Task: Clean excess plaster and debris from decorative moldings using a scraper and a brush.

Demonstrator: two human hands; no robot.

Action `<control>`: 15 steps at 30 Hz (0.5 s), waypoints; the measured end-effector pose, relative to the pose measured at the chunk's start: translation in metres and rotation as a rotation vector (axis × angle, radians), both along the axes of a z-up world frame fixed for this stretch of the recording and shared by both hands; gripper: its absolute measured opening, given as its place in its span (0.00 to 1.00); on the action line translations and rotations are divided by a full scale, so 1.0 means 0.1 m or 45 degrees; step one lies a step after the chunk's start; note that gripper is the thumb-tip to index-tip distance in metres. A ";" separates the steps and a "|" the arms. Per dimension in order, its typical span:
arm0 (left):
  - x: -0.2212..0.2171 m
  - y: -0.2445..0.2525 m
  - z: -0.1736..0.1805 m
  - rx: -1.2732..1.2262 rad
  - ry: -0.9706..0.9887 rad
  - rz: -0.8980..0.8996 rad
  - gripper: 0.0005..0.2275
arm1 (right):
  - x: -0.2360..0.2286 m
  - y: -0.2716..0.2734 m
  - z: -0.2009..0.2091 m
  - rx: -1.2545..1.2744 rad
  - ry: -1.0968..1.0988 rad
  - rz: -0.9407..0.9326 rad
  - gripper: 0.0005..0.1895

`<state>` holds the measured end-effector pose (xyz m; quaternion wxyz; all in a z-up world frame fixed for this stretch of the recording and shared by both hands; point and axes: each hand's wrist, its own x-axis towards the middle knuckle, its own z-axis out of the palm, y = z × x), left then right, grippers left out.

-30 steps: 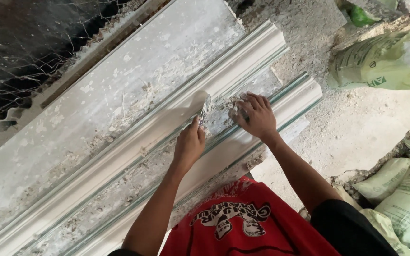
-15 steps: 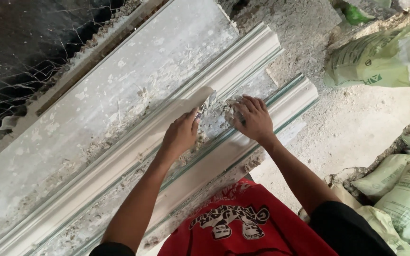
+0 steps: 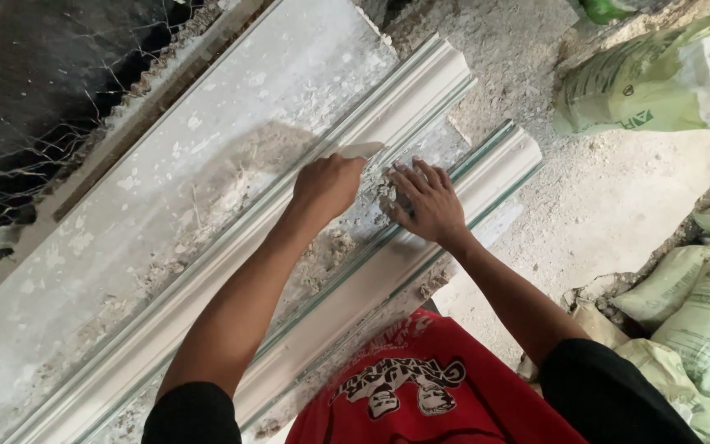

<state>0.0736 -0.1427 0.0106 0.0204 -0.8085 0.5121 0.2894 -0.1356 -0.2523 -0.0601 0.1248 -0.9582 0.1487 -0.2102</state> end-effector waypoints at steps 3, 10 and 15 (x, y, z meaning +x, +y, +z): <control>0.06 -0.22 0.63 0.022 0.143 0.066 0.12 | -0.05 -0.10 -0.36 0.094 0.121 0.033 0.33; -0.05 0.18 0.58 -0.021 0.222 0.178 0.17 | 0.00 -0.77 -0.59 0.206 0.251 -0.286 0.29; -0.09 0.41 0.40 -0.005 0.248 0.278 0.19 | 0.00 -0.82 -0.63 0.045 0.289 -0.329 0.26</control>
